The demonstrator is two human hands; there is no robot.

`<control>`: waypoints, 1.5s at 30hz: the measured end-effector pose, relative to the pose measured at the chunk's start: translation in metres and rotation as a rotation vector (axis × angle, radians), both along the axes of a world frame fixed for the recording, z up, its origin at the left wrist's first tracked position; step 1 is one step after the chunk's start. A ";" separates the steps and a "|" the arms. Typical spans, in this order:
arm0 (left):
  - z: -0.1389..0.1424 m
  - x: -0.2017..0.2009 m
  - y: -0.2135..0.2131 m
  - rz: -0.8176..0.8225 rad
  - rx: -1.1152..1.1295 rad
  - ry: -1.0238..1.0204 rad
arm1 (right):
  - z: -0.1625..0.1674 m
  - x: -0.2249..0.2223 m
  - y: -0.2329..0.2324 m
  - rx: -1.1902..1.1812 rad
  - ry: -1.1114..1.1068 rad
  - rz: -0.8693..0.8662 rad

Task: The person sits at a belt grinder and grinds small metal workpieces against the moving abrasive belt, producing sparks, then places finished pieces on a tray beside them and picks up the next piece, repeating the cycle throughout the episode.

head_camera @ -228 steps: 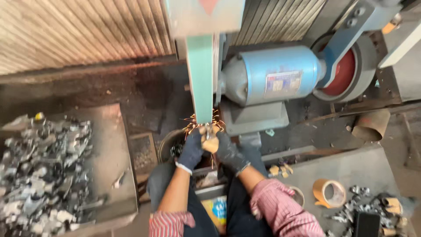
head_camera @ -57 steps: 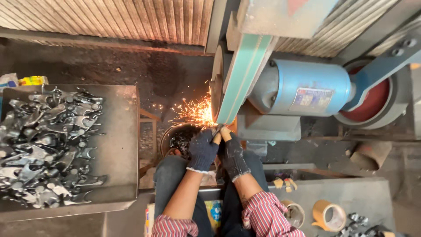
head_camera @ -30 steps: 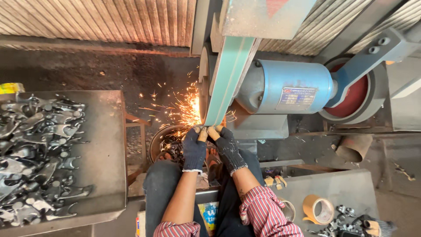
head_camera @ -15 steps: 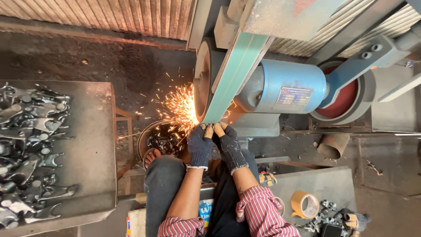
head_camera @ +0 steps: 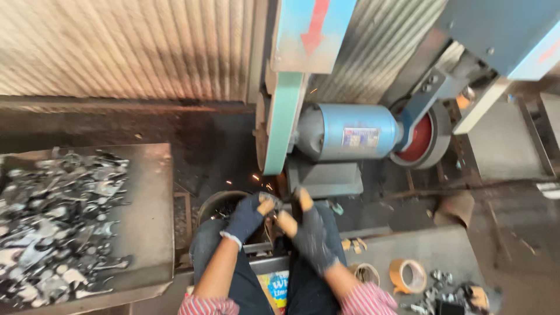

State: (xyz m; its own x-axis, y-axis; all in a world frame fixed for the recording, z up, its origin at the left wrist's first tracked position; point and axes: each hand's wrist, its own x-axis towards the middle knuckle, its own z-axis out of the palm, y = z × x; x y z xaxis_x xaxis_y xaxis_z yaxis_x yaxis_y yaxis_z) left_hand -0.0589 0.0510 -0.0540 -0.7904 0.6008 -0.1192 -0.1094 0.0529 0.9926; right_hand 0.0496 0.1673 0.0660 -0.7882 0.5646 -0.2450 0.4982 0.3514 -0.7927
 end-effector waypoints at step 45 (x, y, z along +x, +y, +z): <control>0.066 0.089 -0.064 0.330 -0.237 0.092 | 0.076 0.133 -0.066 0.069 -0.005 0.953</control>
